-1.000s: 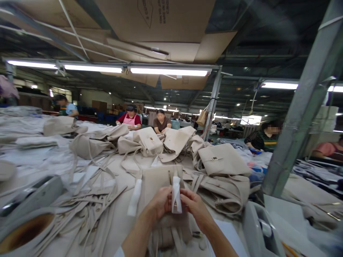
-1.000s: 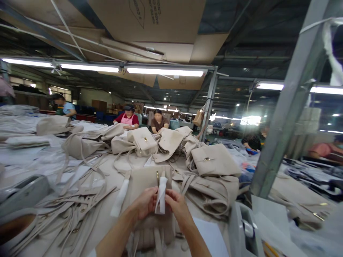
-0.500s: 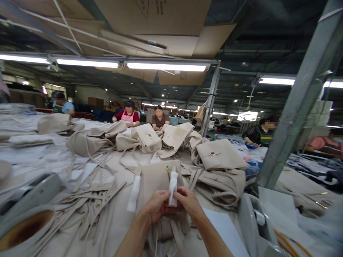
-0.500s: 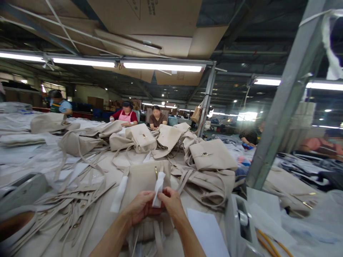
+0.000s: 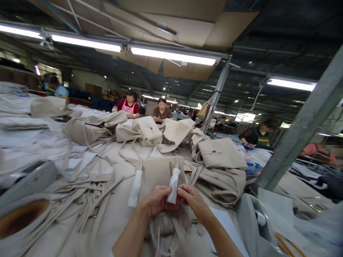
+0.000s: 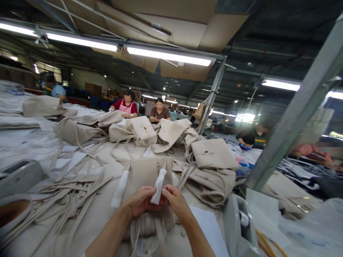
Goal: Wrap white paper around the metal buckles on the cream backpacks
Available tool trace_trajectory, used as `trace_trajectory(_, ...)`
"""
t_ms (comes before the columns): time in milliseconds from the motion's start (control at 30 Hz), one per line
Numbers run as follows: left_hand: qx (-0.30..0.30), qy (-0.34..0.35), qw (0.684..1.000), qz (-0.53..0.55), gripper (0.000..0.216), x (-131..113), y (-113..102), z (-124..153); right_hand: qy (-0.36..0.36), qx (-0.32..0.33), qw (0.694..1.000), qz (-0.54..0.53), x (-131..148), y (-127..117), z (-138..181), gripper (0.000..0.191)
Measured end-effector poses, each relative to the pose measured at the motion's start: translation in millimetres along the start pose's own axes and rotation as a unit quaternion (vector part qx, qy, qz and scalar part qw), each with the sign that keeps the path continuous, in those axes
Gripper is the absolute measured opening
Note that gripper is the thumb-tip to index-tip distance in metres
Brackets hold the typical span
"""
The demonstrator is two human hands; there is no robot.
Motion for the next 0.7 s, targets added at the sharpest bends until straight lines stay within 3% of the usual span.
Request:
trace_trajectory(367,-0.047,0.019,0.998,-0.036,0.03,1.0,1.6,0.3,-0.033,-0.096,0.993,0.055,-5.2,3.7,-9.2,0.015)
trace_trajectory(433,-0.058,0.028,0.997,-0.043,0.028,0.4,3.2,-0.4,-0.026,-0.081,0.996,0.042,-3.8,1.9,-7.7,0.017)
trace_trajectory(600,-0.08,0.054,0.994,-0.059,0.026,-0.1,7.5,-1.9,0.092,-0.004,0.991,-0.101,-6.6,7.6,-6.5,0.033)
trace_trajectory(700,-0.101,0.079,0.989,-0.068,0.025,-0.2,8.5,-1.6,0.045,-0.025,0.997,-0.053,-4.2,12.2,-13.9,0.039)
Point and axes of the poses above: each hand's wrist, its own z-axis away from the middle knuckle, its own y-axis out of the palm, x = y × z, the point moved 5 cm from there along -z, towards the middle knuckle, and after that the axes turned 3 degrees about -x, right-handed, at the moved point
